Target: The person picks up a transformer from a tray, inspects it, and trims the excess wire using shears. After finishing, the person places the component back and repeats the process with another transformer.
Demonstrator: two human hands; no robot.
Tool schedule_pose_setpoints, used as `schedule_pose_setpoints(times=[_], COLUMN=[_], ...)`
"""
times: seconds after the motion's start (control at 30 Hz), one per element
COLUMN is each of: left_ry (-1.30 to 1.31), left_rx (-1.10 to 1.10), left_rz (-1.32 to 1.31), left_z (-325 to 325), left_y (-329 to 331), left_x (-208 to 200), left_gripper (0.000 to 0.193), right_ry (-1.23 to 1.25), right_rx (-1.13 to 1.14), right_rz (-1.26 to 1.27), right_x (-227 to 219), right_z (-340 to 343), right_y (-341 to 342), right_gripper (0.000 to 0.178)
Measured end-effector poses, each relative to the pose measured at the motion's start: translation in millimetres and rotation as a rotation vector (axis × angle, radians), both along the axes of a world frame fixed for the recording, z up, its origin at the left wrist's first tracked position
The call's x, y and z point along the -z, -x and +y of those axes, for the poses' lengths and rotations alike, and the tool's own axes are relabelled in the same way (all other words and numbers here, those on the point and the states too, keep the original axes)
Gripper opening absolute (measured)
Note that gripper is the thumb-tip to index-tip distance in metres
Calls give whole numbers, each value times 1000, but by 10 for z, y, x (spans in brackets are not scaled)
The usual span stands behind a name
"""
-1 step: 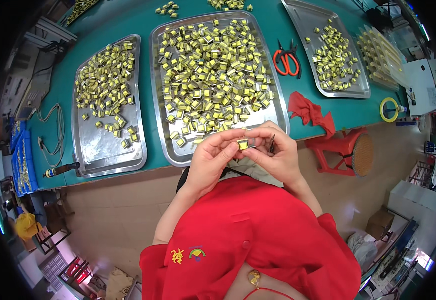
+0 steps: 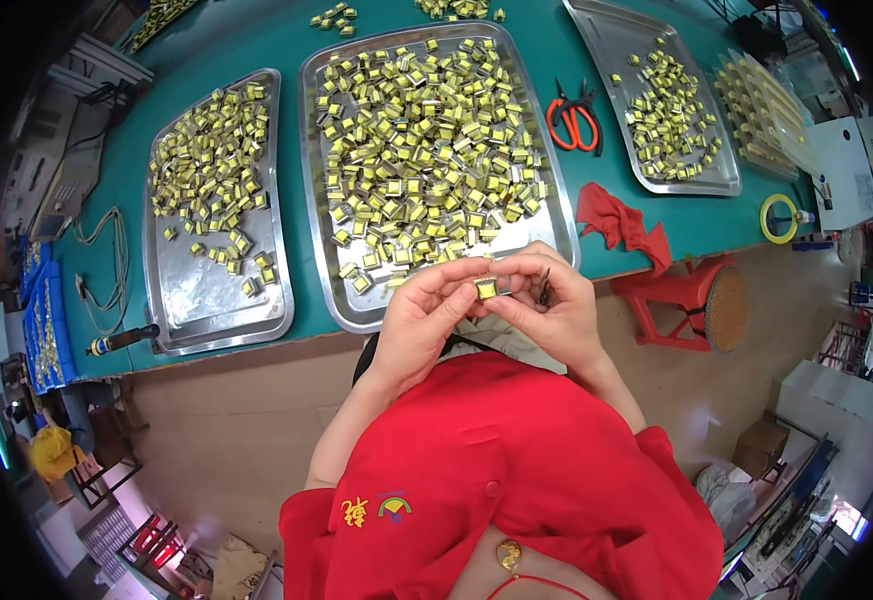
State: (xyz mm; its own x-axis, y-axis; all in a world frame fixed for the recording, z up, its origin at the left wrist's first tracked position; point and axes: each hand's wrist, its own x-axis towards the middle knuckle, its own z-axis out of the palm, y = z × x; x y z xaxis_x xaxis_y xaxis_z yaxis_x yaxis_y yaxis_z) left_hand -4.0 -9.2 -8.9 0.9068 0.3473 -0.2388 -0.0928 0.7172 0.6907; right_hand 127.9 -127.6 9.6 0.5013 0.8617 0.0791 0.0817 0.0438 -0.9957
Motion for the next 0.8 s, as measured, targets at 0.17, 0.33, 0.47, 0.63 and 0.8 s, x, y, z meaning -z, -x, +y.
schedule_pose_setpoints(times=[0.17,0.33,0.47,0.63,0.8], left_ry=[-122,-335,-528,-484,-255], left_rx=[-30,-109,-176,-239,-286], left_rz=[-6,-22,4,59,83], left_z=[-12,3,6,32,123], left_y=[-22,-27,-11,21,22], left_x=[-4,-29,-18,-54,-109], left_gripper=[32,33,31,30,31], right_ry=[18,41,193,284,310], right_rx=[-10,112,156,94,73], right_rz=[-43,-18,-394,-517,-643], right_x=[-21,-3,39,135,185], right_z=[16,15,29,63,122], right_y=[-11,-99,-217,-183,-161], right_gripper=[29,23,26,25,23])
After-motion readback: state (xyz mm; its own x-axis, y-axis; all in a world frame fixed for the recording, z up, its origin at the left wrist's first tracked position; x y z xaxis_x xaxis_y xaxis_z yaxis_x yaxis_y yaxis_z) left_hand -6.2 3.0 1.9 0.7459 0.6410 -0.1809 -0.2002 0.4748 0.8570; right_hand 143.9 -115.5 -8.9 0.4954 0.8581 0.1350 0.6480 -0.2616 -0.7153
